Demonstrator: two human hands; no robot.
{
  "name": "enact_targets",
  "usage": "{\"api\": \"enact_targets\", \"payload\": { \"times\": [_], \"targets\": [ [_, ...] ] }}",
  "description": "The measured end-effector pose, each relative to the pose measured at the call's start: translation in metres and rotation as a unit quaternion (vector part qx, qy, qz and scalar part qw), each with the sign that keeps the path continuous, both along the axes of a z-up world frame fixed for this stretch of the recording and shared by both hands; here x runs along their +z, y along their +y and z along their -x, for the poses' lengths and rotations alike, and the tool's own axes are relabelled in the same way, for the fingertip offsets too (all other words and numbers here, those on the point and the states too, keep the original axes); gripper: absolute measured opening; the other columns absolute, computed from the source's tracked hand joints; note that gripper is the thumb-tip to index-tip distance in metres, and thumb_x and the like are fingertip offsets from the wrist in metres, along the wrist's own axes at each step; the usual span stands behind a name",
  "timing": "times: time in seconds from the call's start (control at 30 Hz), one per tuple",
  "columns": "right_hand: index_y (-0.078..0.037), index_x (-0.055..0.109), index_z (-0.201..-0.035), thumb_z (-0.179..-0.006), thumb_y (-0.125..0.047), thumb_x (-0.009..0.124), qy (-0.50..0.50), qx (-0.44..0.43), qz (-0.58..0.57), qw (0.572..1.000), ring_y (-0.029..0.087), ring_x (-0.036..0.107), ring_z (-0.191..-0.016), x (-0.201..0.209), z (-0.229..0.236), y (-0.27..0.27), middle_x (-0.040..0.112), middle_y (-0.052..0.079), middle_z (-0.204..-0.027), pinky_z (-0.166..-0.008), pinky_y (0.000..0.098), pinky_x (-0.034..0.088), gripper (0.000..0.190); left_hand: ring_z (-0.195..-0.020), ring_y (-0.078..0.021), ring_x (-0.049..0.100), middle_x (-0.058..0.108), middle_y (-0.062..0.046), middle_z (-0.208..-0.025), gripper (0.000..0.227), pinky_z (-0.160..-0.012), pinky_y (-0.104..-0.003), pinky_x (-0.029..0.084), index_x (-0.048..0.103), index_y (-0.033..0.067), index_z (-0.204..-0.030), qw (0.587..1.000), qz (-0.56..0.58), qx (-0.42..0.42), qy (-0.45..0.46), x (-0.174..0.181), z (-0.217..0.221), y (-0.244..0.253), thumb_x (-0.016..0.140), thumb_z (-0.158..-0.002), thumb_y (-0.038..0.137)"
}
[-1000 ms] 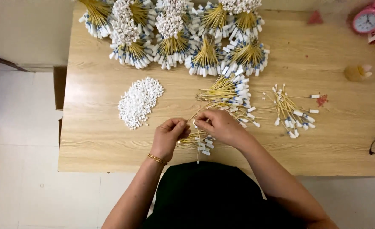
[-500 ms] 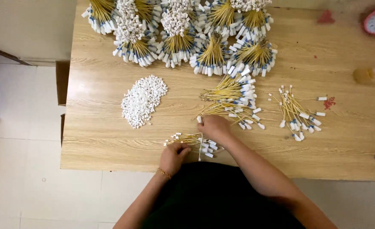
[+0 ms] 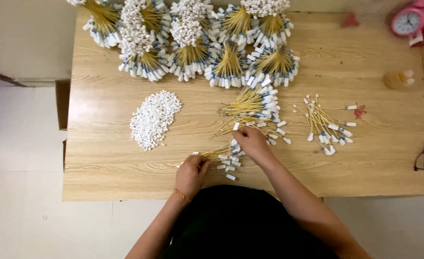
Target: Assembling small white tips onto thin wires to create craft components
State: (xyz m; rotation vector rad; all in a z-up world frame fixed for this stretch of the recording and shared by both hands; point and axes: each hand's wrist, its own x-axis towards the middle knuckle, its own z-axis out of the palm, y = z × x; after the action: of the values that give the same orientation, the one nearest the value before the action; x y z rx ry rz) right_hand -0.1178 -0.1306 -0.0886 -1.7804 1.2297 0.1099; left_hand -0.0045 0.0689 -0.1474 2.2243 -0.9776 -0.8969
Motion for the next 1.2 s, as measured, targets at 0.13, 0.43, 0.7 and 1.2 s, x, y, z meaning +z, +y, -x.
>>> {"api": "enact_targets", "payload": {
  "times": [0.13,0.43,0.7,1.2],
  "targets": [
    [-0.004,0.072,-0.09,-0.086,-0.037,0.065,-0.126,-0.125,-0.071,0.982,0.016,0.063,-0.056,-0.069,0.019,0.003,0.064,0.008,-0.065,-0.054,0.0302,0.051,0.034,-0.089,-0.0271,0.069,0.066,-0.005,-0.093,0.037,-0.077,-0.038,0.057,0.069,0.0178,-0.107,0.994,0.096,-0.015,-0.058,0.016,0.014,-0.03,0.075,-0.079,0.042],
    [0.003,0.069,-0.089,-0.089,-0.025,0.066,-0.174,-0.087,-0.071,0.978,0.024,0.064,-0.061,-0.043,0.049,0.013,0.064,0.019,-0.069,-0.054,0.0349,0.052,0.029,-0.075,-0.024,0.071,0.065,-0.002,-0.081,0.016,-0.064,-0.038,0.057,0.061,0.0269,-0.104,0.97,0.014,-0.144,-0.194,-0.029,0.024,-0.04,0.054,-0.092,0.033],
    [-0.006,0.069,-0.1,-0.085,-0.013,0.068,-0.058,-0.089,0.197,0.975,0.032,0.067,-0.075,-0.056,0.113,-0.04,0.066,0.016,-0.085,-0.068,0.0395,0.055,0.016,-0.111,-0.0255,0.054,0.056,-0.004,-0.115,0.049,-0.091,-0.042,0.043,0.062,0.0223,-0.116,0.929,-0.033,-0.19,-0.316,0.024,0.023,-0.048,0.066,-0.077,0.052],
    [-0.021,0.068,-0.102,-0.081,-0.021,0.069,0.057,0.034,0.441,0.895,0.029,0.065,-0.09,-0.09,0.107,-0.086,0.059,0.004,-0.091,-0.079,0.0407,0.051,0.022,-0.103,-0.0154,0.058,0.061,0.008,-0.102,0.028,-0.091,-0.036,0.045,0.063,0.0387,-0.112,0.923,0.08,-0.202,-0.317,-0.057,0.014,-0.003,0.06,-0.085,0.034]
  ]
}}
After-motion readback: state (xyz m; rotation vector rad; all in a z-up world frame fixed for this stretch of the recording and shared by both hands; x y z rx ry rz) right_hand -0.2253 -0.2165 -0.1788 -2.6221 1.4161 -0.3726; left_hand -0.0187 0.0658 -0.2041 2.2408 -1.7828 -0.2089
